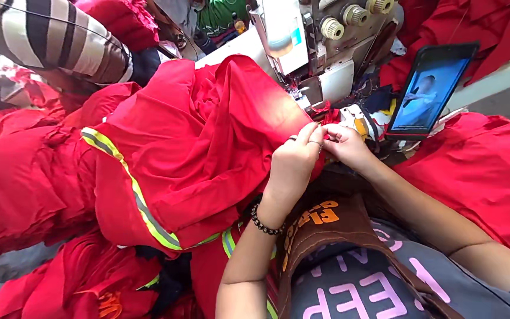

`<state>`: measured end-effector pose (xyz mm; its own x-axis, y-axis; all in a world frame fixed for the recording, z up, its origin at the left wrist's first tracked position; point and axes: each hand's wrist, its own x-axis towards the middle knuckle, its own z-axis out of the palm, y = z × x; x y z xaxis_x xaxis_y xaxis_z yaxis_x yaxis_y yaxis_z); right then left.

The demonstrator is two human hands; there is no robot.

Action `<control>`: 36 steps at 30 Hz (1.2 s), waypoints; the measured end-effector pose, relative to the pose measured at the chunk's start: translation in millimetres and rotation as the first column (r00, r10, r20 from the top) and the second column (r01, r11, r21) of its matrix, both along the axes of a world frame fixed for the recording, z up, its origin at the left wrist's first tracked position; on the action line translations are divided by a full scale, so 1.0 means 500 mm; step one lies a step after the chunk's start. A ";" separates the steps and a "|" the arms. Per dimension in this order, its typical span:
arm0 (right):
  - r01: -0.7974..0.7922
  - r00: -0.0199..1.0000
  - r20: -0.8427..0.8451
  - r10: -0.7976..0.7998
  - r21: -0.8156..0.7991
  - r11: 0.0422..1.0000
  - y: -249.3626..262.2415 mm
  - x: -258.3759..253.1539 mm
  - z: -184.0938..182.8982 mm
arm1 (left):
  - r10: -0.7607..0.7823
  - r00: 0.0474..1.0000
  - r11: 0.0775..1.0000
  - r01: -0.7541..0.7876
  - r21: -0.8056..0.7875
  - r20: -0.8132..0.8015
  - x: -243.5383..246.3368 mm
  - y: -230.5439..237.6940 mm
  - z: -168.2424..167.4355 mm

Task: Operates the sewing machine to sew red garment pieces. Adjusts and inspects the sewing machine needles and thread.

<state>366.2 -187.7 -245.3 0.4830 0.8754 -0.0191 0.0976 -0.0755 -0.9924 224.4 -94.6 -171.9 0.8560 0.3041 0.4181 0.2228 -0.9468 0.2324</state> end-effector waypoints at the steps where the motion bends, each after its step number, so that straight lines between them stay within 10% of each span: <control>1: -0.001 1.000 0.025 0.000 0.012 1.000 -0.006 -0.001 0.005 | -0.050 0.996 0.998 0.052 0.028 -0.080 0.011 0.009 0.013; 8: -0.051 0.997 -0.046 0.055 0.094 0.994 -0.074 -0.014 0.058 | -0.138 0.885 0.976 0.197 0.088 -0.444 0.024 0.086 0.100; 18: 0.112 0.978 0.148 -0.148 0.228 0.967 -0.114 0.002 0.061 | 0.043 0.996 0.975 -0.026 0.220 -0.075 -0.036 0.250 0.037; 25: -0.029 0.622 0.718 -0.313 0.421 0.906 -0.085 0.006 -0.018 | 0.367 0.857 0.924 -0.381 -0.035 0.361 0.005 0.261 -0.066; 36: -0.131 0.473 0.827 -0.303 0.406 0.904 -0.082 0.004 -0.043 | 0.429 0.791 0.896 -0.433 -0.097 0.435 0.016 0.267 -0.078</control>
